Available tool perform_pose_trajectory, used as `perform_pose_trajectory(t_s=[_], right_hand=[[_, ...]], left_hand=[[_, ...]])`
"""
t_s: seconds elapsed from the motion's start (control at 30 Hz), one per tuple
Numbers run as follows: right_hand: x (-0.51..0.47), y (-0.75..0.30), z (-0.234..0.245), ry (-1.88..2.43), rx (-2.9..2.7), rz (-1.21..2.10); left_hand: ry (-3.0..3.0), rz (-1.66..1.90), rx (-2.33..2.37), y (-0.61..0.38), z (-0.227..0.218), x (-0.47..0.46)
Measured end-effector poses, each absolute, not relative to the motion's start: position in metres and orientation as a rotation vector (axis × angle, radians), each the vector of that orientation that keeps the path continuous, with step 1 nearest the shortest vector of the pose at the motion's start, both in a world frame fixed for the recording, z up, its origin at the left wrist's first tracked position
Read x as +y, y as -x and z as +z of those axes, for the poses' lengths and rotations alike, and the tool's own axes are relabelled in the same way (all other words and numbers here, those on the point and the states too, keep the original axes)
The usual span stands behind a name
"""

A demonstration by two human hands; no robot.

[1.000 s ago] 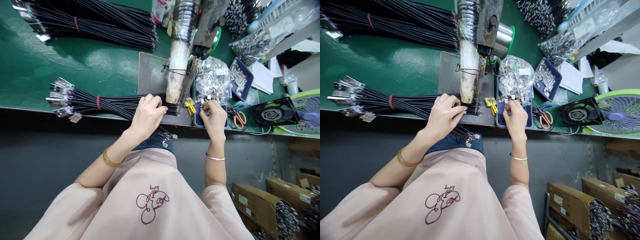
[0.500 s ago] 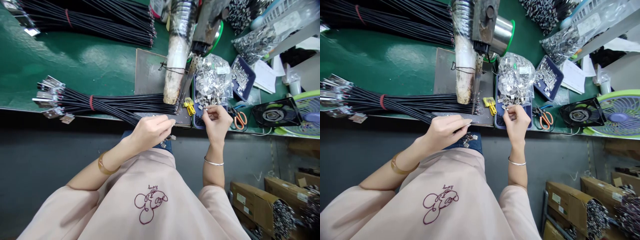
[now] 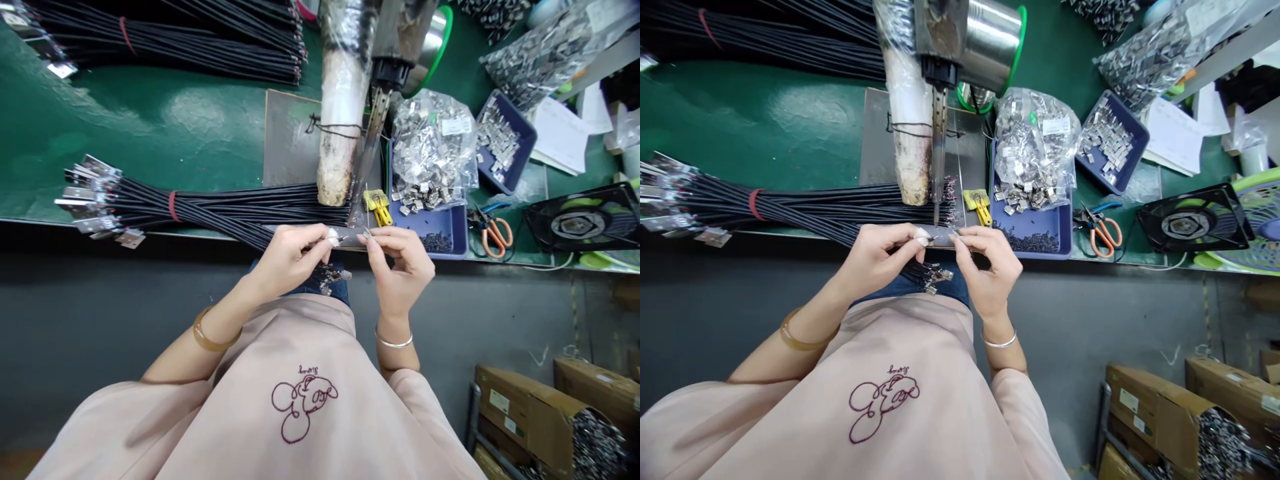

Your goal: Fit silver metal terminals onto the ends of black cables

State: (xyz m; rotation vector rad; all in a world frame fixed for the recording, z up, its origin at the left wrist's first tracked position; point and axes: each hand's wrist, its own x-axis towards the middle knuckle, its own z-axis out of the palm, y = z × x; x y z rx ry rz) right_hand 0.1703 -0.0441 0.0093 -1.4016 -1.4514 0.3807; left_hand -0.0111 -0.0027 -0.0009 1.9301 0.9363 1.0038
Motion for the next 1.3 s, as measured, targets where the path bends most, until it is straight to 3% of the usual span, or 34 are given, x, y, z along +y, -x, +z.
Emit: perform_pose_trajectory(t_s=[0.2, 0.57, 0.73, 1.1, 1.3], right_hand=[[-0.041, -0.166, -0.002, 1.351, -1.457, 0.745], [-0.044, -0.165, -0.006, 1.282, -1.48, 0.719], [-0.043, -0.166, -0.009, 1.236, -1.403, 0.95], [-0.054, -0.163, 0.005, 1.275, -1.591, 0.254], [-0.054, -0.16, -0.003, 1.214, -1.632, 0.145]], left_hand=[[-1.686, 0.857, 0.891, 0.016, 0.005, 0.0], [-1.678, 0.855, 0.821, 0.017, 0.006, 0.002], [-1.621, 0.879, 0.787, 0.017, 0.006, 0.001], [-1.397, 0.951, 0.923, 0.004, 0.008, -0.004], [-1.26, 0.978, 0.984, 0.0, 0.007, -0.003]])
